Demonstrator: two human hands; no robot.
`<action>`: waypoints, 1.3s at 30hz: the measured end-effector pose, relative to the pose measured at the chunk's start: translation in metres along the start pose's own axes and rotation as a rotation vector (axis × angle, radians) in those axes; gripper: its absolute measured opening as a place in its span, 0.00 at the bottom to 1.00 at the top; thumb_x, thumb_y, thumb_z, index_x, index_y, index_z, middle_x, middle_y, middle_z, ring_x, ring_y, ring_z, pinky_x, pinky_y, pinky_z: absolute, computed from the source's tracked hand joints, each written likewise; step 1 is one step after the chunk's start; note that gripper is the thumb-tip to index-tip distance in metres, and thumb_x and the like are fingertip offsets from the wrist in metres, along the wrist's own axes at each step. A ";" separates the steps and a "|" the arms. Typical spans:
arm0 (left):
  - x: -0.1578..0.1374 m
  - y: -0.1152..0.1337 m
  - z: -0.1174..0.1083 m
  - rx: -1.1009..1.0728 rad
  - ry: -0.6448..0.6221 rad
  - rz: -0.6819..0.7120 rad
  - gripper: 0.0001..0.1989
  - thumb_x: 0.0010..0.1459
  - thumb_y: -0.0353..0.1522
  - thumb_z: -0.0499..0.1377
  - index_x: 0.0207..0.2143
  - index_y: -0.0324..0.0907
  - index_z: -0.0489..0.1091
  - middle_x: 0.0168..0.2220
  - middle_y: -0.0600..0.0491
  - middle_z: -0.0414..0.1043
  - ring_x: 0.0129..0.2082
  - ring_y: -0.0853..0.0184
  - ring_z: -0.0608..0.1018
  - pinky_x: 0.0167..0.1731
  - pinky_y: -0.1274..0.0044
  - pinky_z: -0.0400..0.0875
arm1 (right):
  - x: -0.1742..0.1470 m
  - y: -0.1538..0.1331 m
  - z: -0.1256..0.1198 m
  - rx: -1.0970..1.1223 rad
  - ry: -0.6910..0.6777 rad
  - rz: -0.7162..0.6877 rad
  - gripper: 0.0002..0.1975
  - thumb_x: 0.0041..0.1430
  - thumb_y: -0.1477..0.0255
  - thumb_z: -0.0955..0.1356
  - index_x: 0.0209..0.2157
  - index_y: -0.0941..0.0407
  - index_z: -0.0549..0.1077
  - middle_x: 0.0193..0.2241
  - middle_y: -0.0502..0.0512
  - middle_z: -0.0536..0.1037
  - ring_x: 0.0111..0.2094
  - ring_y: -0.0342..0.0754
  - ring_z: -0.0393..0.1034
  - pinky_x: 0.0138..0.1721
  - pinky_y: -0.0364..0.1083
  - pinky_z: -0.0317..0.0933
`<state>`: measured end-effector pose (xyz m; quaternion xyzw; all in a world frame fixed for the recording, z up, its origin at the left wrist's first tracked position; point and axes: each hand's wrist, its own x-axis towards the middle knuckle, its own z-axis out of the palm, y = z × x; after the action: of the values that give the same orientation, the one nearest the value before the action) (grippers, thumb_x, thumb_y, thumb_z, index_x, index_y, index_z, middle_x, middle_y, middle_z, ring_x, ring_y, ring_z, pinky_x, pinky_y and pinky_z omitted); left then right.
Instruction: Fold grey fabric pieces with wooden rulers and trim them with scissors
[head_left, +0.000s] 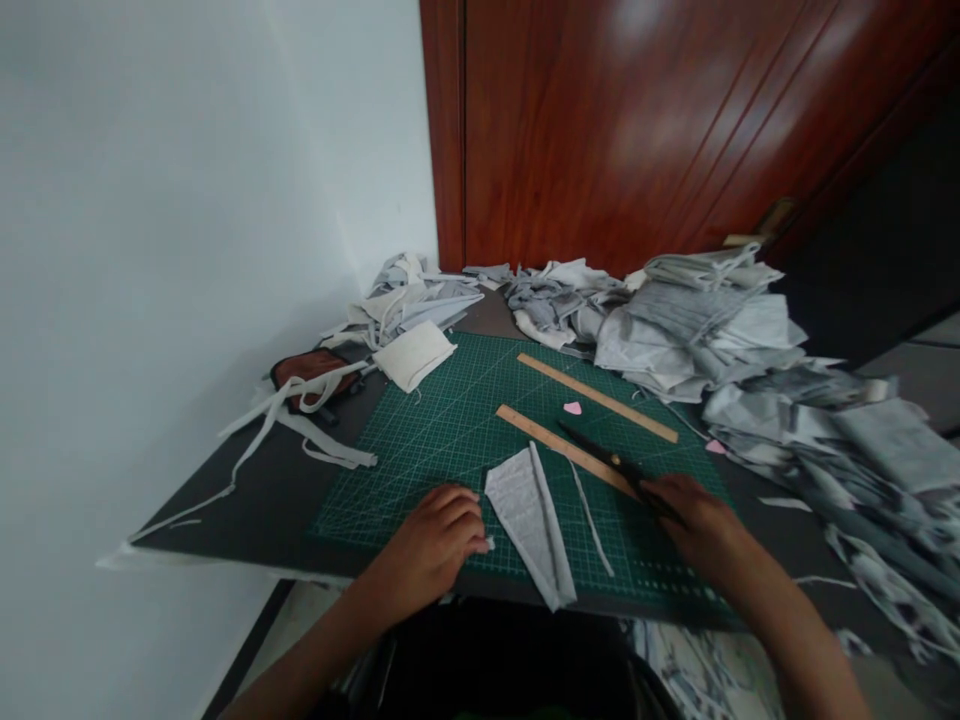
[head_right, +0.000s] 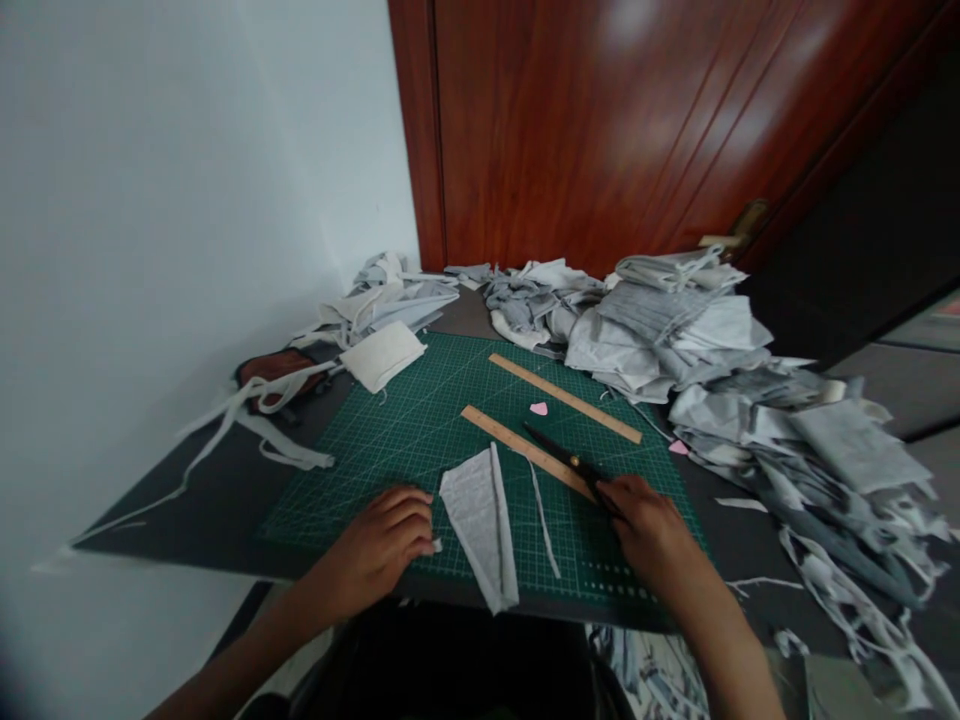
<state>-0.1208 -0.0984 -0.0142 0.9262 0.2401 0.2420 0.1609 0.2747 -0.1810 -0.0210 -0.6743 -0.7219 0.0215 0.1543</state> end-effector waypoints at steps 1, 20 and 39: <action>0.001 -0.001 -0.001 -0.015 -0.011 -0.013 0.07 0.68 0.29 0.61 0.33 0.42 0.69 0.36 0.55 0.74 0.47 0.62 0.75 0.50 0.70 0.68 | -0.001 -0.004 -0.002 -0.062 0.007 0.011 0.24 0.58 0.81 0.61 0.51 0.57 0.80 0.49 0.66 0.82 0.48 0.60 0.78 0.50 0.58 0.71; 0.057 0.039 0.030 -0.467 0.067 -0.140 0.07 0.67 0.31 0.59 0.32 0.41 0.72 0.31 0.55 0.73 0.34 0.68 0.74 0.36 0.77 0.64 | 0.001 -0.130 0.051 0.564 0.286 0.049 0.22 0.69 0.76 0.60 0.63 0.58 0.63 0.36 0.57 0.80 0.36 0.53 0.77 0.41 0.50 0.72; 0.106 0.022 0.057 -0.596 -0.191 0.003 0.15 0.66 0.45 0.60 0.36 0.43 0.69 0.30 0.56 0.70 0.30 0.69 0.72 0.31 0.78 0.63 | -0.015 -0.108 0.026 0.839 0.390 0.254 0.12 0.66 0.60 0.67 0.37 0.52 0.79 0.35 0.56 0.85 0.37 0.53 0.80 0.39 0.46 0.73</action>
<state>-0.0019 -0.0717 -0.0134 0.8573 0.1409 0.2138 0.4466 0.1644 -0.2009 -0.0230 -0.6281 -0.5205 0.2027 0.5417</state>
